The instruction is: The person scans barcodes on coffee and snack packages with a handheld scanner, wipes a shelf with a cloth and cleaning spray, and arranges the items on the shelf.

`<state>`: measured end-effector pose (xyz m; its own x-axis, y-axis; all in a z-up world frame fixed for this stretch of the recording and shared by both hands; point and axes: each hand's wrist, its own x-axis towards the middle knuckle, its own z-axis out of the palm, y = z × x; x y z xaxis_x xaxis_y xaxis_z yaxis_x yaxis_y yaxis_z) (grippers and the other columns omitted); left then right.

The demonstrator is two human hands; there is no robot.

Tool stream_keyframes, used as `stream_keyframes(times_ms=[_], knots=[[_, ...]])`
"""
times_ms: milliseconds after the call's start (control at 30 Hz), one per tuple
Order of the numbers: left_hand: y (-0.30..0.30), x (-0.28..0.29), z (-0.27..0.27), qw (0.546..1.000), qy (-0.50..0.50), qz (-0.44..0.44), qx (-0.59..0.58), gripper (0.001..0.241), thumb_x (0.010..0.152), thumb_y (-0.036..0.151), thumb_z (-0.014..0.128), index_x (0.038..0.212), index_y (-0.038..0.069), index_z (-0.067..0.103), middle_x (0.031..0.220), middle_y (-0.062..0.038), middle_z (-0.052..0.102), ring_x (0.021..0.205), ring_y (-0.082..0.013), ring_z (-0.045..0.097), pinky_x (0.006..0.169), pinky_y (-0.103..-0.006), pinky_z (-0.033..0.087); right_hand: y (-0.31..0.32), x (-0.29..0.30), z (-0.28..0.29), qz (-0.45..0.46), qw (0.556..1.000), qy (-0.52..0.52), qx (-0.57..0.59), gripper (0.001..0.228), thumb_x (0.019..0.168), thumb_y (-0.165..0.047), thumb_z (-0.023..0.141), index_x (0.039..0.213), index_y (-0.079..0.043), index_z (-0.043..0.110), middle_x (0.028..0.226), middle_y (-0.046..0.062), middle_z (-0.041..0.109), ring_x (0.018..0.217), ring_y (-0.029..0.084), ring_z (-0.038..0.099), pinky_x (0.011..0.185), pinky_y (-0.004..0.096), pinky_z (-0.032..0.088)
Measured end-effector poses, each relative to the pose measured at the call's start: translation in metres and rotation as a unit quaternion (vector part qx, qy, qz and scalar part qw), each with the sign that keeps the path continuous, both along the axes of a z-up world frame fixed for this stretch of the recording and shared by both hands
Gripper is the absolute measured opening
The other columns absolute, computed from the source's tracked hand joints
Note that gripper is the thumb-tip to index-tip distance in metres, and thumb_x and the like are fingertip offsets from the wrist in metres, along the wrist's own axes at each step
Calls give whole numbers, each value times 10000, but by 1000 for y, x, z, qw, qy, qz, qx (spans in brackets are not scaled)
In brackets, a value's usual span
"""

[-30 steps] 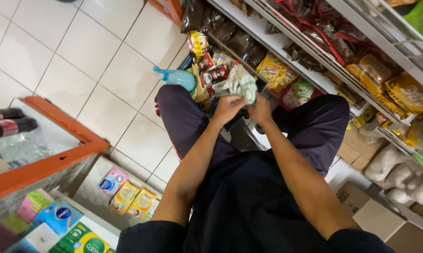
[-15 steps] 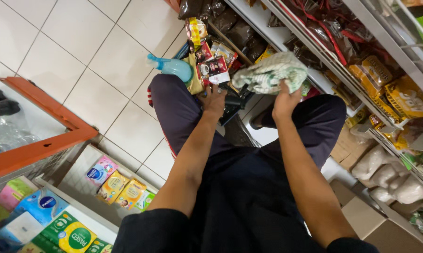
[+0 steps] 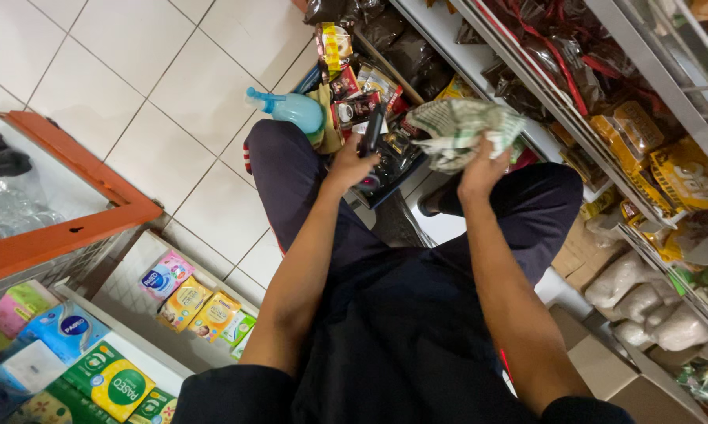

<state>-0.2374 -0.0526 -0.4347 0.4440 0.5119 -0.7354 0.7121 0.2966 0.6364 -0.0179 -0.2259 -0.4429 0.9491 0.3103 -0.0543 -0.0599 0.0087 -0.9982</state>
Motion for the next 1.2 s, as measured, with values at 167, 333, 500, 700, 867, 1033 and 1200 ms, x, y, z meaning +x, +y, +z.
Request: stream_keyframes(times_ms=[167, 333, 500, 700, 867, 1033, 1200], knots=[[8, -12, 45, 947, -303, 104, -2, 465, 944, 158, 715, 1375, 79, 560, 1185, -39, 740, 1043, -117, 691, 827, -301, 559, 41, -43, -1, 218, 954, -133, -156, 464, 1008, -114, 684, 1415, 12, 500, 1300, 157, 641, 1178, 291, 636, 1064, 385, 501], [19, -32, 68, 946, -305, 103, 30, 402, 955, 166, 717, 1326, 60, 603, 1158, -38, 734, 974, -125, 689, 788, -291, 546, 75, -63, 13, 535, 764, -320, -166, 871, 796, -172, 869, 1505, 42, 411, 1419, 361, 503, 1297, 486, 495, 1093, 517, 403], [9, -35, 59, 974, -145, -23, 170, 482, 900, 253, 770, 1323, 68, 632, 1040, -140, 715, 958, -231, 696, 884, -340, 544, 56, -72, 23, 471, 854, 121, -183, 675, 990, -536, 567, 1459, -52, 550, 1336, 162, 657, 1190, 312, 664, 998, 412, 557], [-18, -10, 47, 879, -154, -318, 320, 622, 777, 176, 789, 1376, 156, 624, 1281, -106, 686, 1193, -347, 595, 1009, -433, 499, 8, -22, 59, 392, 764, 510, -56, 865, 900, -758, 280, 1300, -69, 617, 1130, 172, 725, 816, 288, 754, 657, 402, 606], [-33, 20, 46, 819, -197, -407, 354, 699, 792, 189, 797, 1455, 232, 580, 1444, -43, 559, 1338, -328, 507, 1074, -454, 478, -20, -5, 71, 496, 735, 432, -164, 484, 990, -394, 619, 1218, 33, 621, 1036, 159, 721, 724, 188, 672, 612, 382, 579], [-37, 27, 19, 902, -188, -308, 235, 983, 690, 304, 889, 1534, 226, 391, 1582, -193, 300, 1463, -427, 305, 1170, -505, 359, -41, -15, 67, 476, 804, 209, -290, 323, 1023, -277, 637, 1118, 31, 654, 839, 118, 685, 611, 160, 607, 569, 319, 536], [-38, 26, -38, 934, 65, -303, 177, 1206, 746, 498, 921, 1584, 108, 147, 1635, -270, 102, 1491, -479, 78, 1179, -580, 229, -61, -27, 57, 324, 898, 176, -240, 205, 984, -151, 644, 1132, -38, 559, 859, 67, 686, 675, 149, 645, 615, 317, 528]])
